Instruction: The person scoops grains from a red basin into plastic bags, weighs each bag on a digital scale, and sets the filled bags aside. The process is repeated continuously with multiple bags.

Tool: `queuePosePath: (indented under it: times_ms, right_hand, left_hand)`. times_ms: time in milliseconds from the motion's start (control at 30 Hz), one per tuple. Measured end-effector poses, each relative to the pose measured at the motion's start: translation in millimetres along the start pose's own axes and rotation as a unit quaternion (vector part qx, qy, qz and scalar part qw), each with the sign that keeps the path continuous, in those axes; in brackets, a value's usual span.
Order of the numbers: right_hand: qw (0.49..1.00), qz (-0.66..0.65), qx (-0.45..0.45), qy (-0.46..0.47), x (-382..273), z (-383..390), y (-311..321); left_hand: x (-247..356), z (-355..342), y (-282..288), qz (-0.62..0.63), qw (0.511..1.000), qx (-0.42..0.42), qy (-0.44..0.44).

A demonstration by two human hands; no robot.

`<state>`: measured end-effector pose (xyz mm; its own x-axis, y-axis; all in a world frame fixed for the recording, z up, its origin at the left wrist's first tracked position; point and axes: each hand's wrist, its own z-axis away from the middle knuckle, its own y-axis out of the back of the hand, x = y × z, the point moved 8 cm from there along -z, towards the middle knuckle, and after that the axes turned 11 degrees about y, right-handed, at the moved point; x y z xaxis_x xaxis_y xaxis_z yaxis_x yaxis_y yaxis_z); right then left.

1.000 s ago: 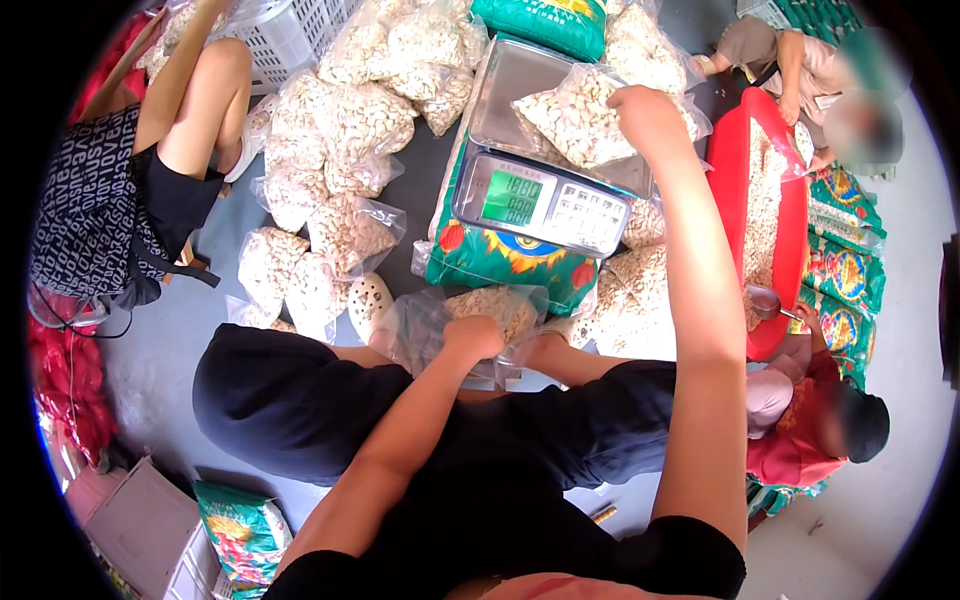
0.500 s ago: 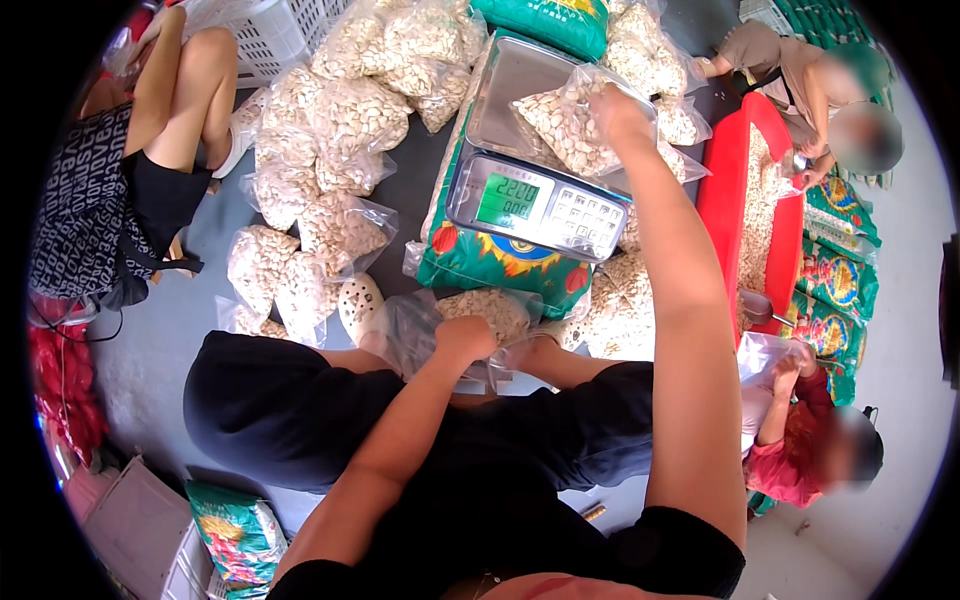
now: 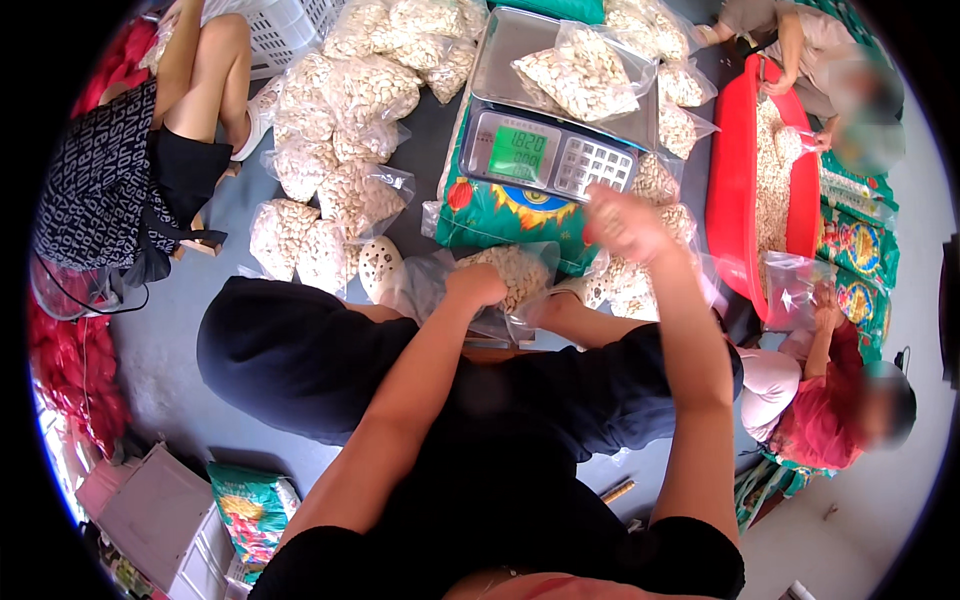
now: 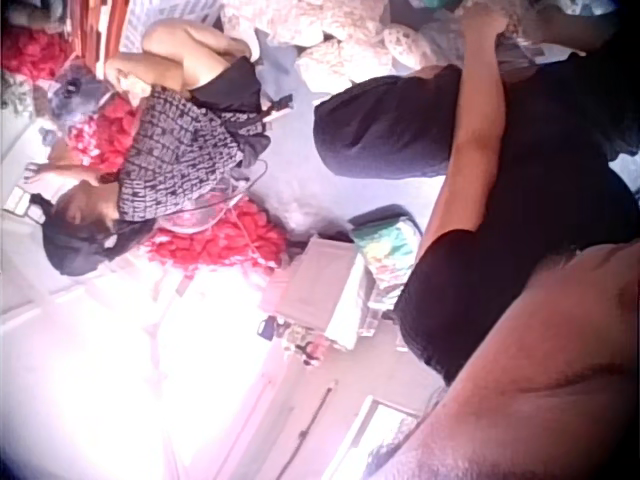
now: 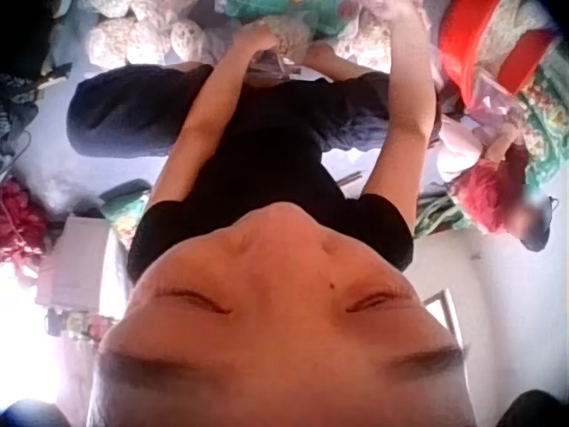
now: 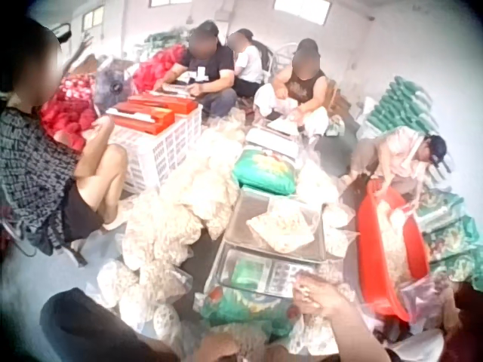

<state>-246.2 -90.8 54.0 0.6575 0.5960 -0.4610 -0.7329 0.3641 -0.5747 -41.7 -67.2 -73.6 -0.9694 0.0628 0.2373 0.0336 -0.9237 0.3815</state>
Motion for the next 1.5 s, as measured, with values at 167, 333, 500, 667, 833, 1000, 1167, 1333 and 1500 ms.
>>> queuePosePath:
  times_ms: [167, 333, 500, 667, 833, 1000, 1167, 1333, 1500]
  right_hand:
    - [0.966, 0.197, -0.037, -0.167, 165, -15, 29]
    - [0.795, 0.598, 0.099, 0.018, 167, -64, 69]
    - [0.566, 0.822, -0.029, -0.049, 92, -49, -15]
    - [0.432, 0.82, 0.221, 0.305, -129, 13, -149]
    - [0.308, 0.907, 0.188, 0.216, -238, -89, -111]
    - [0.366, 0.89, 0.177, 0.206, -211, -146, -87]
    - [0.378, 0.887, 0.206, 0.168, -200, -137, -91]
    - [0.382, 0.85, 0.265, 0.246, -245, -123, -71]
    - [0.454, 0.731, 0.293, 0.417, -254, -53, -87]
  left_hand:
    - [-10, 2, 0, -0.007, 1.0, 0.005, 0.021]
    - [3, 4, 4, -0.027, 1.0, -0.005, 0.002]
    - [-3, 10, 10, -0.017, 0.999, 0.027, -0.016]
    - [-11, 24, 16, -0.013, 1.0, 0.022, 0.015]
    - [9, 27, 24, 0.004, 0.997, 0.072, -0.023]
    - [7, 20, 22, -0.001, 0.998, 0.055, -0.01]
    - [6, 7, 8, -0.001, 0.998, 0.059, -0.026]
    - [11, 13, 12, -0.006, 0.997, 0.069, -0.042]
    - [5, 20, 15, -0.009, 0.999, 0.037, -0.012]
